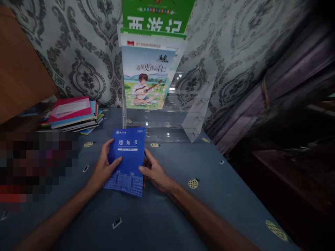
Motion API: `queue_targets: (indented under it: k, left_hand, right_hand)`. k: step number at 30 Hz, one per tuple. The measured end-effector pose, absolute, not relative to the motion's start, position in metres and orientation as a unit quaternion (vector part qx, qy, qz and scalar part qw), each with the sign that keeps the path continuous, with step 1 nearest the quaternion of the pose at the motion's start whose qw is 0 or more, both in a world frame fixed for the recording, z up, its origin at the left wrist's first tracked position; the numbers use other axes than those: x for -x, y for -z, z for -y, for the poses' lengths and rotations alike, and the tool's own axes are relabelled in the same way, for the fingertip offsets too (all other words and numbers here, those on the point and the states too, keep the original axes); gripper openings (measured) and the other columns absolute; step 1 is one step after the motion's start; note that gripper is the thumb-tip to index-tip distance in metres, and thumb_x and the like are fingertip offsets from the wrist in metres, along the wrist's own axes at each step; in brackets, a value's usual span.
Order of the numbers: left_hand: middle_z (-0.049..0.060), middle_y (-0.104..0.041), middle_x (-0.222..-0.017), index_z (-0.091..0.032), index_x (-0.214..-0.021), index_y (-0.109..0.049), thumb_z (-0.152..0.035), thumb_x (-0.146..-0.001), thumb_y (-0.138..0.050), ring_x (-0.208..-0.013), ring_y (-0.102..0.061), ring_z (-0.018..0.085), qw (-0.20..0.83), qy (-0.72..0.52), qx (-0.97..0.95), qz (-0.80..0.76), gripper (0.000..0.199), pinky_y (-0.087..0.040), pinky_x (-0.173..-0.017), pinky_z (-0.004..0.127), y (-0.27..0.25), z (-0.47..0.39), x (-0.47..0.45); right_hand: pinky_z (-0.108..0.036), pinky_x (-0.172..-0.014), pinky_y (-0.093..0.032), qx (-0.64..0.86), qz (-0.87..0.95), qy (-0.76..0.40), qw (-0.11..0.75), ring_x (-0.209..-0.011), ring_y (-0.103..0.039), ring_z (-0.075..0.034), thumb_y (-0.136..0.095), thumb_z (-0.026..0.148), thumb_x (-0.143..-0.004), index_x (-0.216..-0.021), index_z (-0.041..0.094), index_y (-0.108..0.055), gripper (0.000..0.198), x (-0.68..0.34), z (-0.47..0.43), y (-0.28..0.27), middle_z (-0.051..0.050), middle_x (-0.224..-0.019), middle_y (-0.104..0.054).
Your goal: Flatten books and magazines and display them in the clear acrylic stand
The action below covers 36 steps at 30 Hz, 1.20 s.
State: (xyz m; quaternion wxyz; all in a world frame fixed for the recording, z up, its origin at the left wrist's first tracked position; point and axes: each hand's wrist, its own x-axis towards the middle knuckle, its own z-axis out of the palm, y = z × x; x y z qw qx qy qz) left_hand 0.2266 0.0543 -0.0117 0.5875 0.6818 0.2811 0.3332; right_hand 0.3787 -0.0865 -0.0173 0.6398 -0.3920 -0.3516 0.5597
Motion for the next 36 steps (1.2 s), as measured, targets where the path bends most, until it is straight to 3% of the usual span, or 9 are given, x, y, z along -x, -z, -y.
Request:
queue_targets:
  k: [5,7,12,17,32,36]
  left_hand:
    - [0.016,-0.042,-0.151,-0.024,-0.124,-0.06,-0.047,-0.083,-0.066,-0.147,-0.03,0.038,0.411,-0.314,-0.809,-0.279,0.047,-0.028,-0.117,0.059,0.021,-0.051,-0.223]
    - [0.014,-0.045,-0.15,-0.025,-0.114,-0.066,-0.047,-0.085,-0.064,-0.145,-0.033,0.037,0.381,-0.31,-0.833,-0.256,0.037,-0.027,-0.117,0.059,0.019,-0.046,-0.223]
    - [0.011,-0.064,-0.127,-0.024,-0.116,-0.066,-0.051,-0.089,-0.059,-0.122,-0.058,0.031,0.514,-0.275,-0.77,-0.258,0.039,-0.039,-0.109,0.049,0.0,-0.029,-0.228]
    - [0.012,-0.065,-0.127,-0.02,-0.121,-0.061,-0.053,-0.08,-0.071,-0.121,-0.058,0.031,0.627,-0.255,-0.683,-0.275,0.054,-0.041,-0.106,0.045,-0.011,-0.021,-0.233]
    - [0.01,-0.065,-0.123,-0.021,-0.117,-0.058,-0.045,-0.08,-0.072,-0.119,-0.059,0.028,0.648,-0.253,-0.67,-0.26,0.047,-0.043,-0.104,0.043,-0.011,-0.021,-0.232]
    - [0.01,-0.066,-0.123,-0.021,-0.116,-0.06,-0.039,-0.079,-0.073,-0.121,-0.059,0.029,0.66,-0.266,-0.655,-0.253,0.043,-0.042,-0.107,0.044,-0.012,-0.021,-0.231]
  right_hand:
    - [-0.017,-0.046,-0.051,0.397,0.355,-0.553,0.641,-0.069,-0.06,-0.01,-0.083,0.046,-0.076,-0.157,0.041,-0.024,0.1,-0.38,0.087,0.022,-0.005,-0.114,-0.062]
    - [-0.017,-0.047,-0.051,0.397,0.364,-0.552,0.636,-0.072,-0.059,-0.011,-0.082,0.046,-0.077,-0.156,0.041,-0.026,0.097,-0.381,0.087,0.024,-0.004,-0.112,-0.061]
    - [-0.017,-0.054,-0.052,0.399,0.394,-0.539,0.628,-0.085,-0.059,-0.013,-0.078,0.047,-0.081,-0.154,0.041,-0.034,0.085,-0.378,0.087,0.026,-0.004,-0.113,-0.058]
    - [-0.017,-0.055,-0.051,0.421,0.417,-0.527,0.609,-0.084,-0.057,-0.013,-0.08,0.043,-0.079,-0.153,0.042,-0.033,0.088,-0.371,0.089,0.023,-0.003,-0.115,-0.056]
    - [-0.02,-0.057,-0.051,0.439,0.422,-0.52,0.599,-0.087,-0.057,-0.014,-0.082,0.044,-0.077,-0.154,0.042,-0.03,0.092,-0.368,0.088,0.024,-0.006,-0.123,-0.054]
    - [-0.025,-0.065,-0.054,0.44,0.427,-0.513,0.6,-0.091,-0.058,-0.016,-0.079,0.046,-0.08,-0.155,0.04,-0.029,0.09,-0.368,0.089,0.025,-0.005,-0.119,-0.056]
